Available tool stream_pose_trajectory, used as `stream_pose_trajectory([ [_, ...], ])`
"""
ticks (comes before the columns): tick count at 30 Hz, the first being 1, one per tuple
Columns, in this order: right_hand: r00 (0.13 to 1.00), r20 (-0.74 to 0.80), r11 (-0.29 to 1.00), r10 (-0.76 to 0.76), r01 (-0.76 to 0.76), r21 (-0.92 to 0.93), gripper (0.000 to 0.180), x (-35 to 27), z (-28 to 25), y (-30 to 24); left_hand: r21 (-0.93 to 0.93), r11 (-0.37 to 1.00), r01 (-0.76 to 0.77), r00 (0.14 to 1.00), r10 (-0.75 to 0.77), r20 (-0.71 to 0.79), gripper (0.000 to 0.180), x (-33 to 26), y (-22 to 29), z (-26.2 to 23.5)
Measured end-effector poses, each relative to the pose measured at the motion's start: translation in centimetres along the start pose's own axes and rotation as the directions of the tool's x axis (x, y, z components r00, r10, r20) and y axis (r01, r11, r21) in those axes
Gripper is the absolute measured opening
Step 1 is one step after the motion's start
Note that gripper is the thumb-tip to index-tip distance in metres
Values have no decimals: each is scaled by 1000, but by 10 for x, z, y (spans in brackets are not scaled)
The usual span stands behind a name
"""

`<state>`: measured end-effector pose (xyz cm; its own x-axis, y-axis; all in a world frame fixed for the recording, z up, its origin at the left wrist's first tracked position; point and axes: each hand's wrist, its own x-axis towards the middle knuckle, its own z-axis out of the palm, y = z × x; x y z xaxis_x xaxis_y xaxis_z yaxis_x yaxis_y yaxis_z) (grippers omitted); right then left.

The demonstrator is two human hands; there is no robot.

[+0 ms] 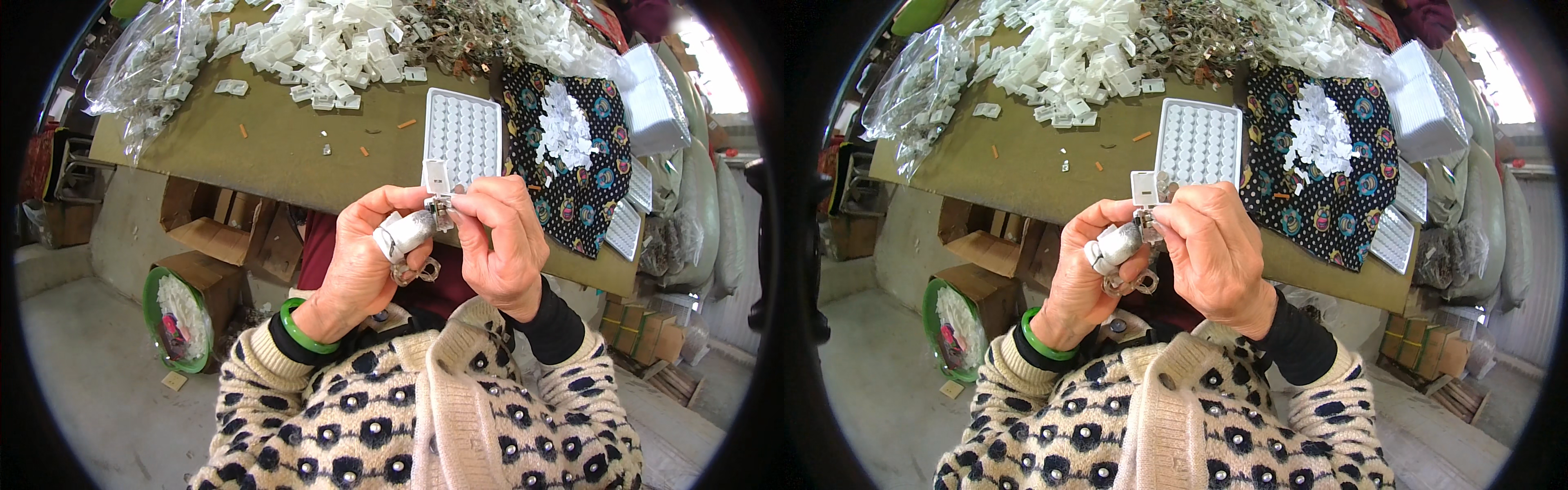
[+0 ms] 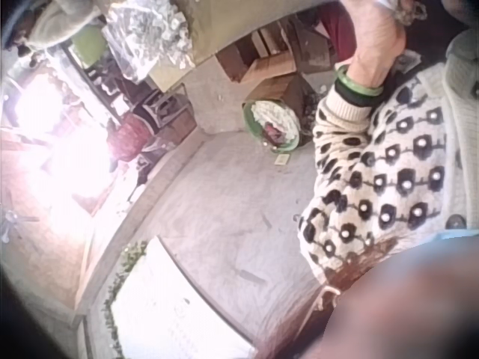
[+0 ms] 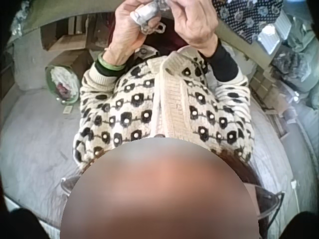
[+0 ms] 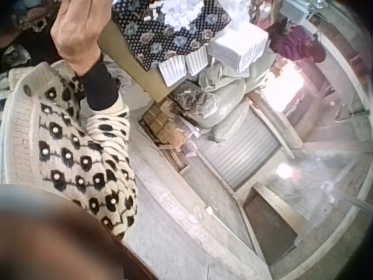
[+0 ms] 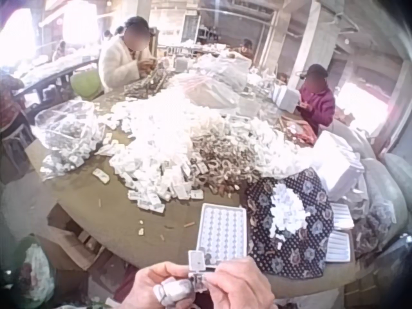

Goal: The person repeatedly picks small white plastic housings and metal contacts from a table, inserts the contacts into the housings, and places the assembled units into a white tray. The person handles items one at a time and continues the cycle throughout the clip.

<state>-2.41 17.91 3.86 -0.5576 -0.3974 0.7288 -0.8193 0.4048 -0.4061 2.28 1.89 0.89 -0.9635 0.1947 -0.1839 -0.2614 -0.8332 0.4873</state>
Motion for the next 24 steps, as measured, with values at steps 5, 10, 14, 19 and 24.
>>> stream_pose_trajectory([
  [5,1000,-12,1000,-17,17,-24,27,1,2,-3,-29,1000,-9,1000,10,26,21,-2,1,0],
  [10,999,39,1000,-29,29,-5,26,7,1,-2,-15,1000,-20,1000,20,-1,23,-2,0,-2],
  [14,980,188,989,64,-88,123,21,14,-8,-2,24,1000,-16,1000,15,18,23,0,4,-3],
  [19,661,523,268,538,-723,637,14,12,-18,-9,82,995,-63,998,61,35,24,-2,7,4],
  [24,579,575,5,578,-707,707,22,6,-11,-9,152,979,-137,991,136,14,22,-3,4,12],
])
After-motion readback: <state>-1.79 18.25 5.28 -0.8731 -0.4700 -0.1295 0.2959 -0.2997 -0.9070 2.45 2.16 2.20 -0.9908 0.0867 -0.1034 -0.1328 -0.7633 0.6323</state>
